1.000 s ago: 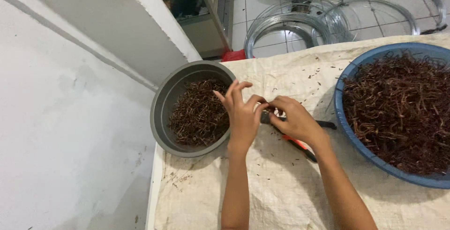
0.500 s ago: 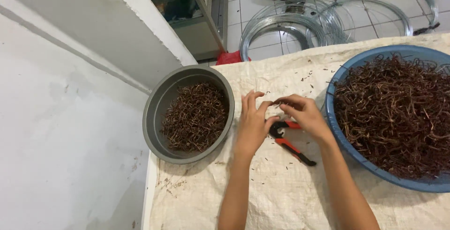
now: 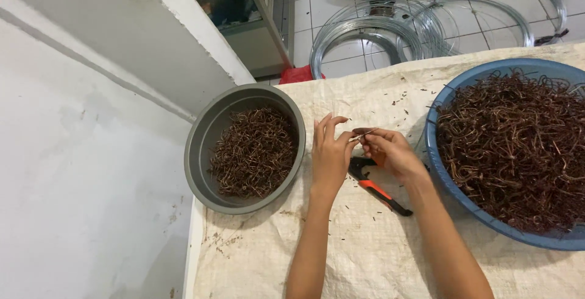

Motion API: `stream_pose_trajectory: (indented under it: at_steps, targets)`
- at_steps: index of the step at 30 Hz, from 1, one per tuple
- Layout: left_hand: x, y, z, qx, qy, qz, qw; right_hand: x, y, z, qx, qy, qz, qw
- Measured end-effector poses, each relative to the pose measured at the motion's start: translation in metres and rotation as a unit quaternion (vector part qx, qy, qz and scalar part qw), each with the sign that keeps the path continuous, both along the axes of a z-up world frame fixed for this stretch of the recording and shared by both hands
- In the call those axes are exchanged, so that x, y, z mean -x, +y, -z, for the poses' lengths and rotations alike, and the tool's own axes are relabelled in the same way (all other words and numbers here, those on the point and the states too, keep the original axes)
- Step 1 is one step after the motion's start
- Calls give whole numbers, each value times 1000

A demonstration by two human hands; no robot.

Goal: Cutting thin wires into smaller pieces using wire cutters and sorting them into a bowl

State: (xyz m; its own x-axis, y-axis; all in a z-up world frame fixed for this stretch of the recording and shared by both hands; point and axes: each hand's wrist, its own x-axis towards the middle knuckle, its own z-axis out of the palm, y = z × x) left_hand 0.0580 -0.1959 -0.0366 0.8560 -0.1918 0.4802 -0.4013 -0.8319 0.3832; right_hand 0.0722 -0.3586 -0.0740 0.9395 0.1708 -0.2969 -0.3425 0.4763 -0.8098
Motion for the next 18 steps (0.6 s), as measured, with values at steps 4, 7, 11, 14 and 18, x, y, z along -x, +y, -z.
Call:
stream_pose_trajectory:
  at_steps: [4,7,11,14,18]
  targets:
    - [0,-2,-1,-7,-26,-24,999,-14,1,32,42,15,-15,999]
    - [1,-7,2,-50,-58,-52,996,-15,2,32,98,64,-28,993]
    - [-1,-12,14,-55,-57,-56,995,-16,3,32,100,77,-1,992]
    - [3,-17,13,-56,-52,-55,996,-15,7,28,141,60,25,988]
    - [4,-13,8,-44,-46,-48,997,-15,9,32,163,13,35,986]
